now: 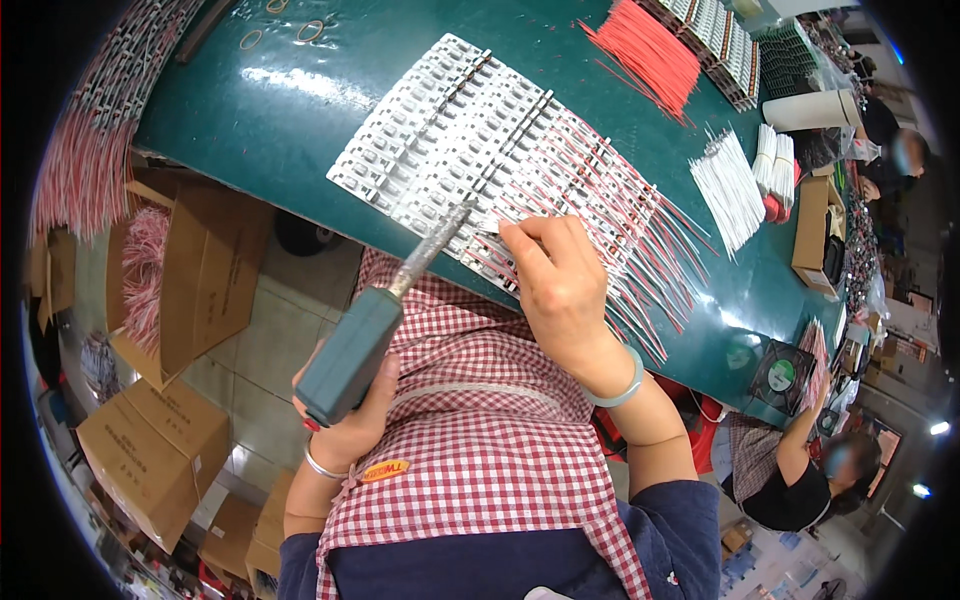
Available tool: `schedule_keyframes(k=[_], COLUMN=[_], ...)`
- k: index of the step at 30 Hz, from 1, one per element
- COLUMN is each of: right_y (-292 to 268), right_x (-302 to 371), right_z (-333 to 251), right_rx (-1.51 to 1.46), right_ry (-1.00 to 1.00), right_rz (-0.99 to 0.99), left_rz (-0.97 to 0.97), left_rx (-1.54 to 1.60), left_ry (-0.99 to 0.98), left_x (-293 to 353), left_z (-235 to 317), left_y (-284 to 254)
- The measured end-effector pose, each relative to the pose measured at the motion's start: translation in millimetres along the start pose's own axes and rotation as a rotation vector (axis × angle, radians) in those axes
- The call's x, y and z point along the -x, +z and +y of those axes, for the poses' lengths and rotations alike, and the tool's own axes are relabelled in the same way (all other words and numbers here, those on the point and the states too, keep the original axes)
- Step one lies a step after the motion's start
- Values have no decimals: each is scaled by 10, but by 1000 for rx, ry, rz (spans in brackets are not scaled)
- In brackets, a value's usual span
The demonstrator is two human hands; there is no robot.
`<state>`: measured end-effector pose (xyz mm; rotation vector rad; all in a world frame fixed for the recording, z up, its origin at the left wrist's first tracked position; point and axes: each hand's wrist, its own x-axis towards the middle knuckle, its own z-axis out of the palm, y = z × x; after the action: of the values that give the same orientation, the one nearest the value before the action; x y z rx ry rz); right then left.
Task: The person uses a soldering iron to attach red and white wires to a grid of LED strips on a green workbench. They repeatedly pick up individual wires, place them onto the LED contacts, and apply heat to secure them. The process is repetitive, focusing on one wire at a time.
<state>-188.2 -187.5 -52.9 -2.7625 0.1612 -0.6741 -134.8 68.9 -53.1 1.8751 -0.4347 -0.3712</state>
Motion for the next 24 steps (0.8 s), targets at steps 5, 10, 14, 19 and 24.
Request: schedule_keyframes(k=[5, 10, 14, 19, 24], right_y=[18, 3, 20, 25, 21], right_x=[13, -26, -17, -15, -20], right_z=[-7, -43, -16, -7, -14], right_rx=[-11, -15, 1, -2, -1], right_ry=[-14, 11, -26, -30, -27], right_rz=[4, 16, 8, 6, 3], left_rz=[-77, -67, -50, -44, -23], left_rx=[-155, -194, -160, -159, -197], left_ry=[198, 292, 283, 257, 370], left_x=[-100, -182, -195, -193, -199], left_z=[69, 143, 142, 155, 112], left_y=[19, 67, 106, 121, 99])
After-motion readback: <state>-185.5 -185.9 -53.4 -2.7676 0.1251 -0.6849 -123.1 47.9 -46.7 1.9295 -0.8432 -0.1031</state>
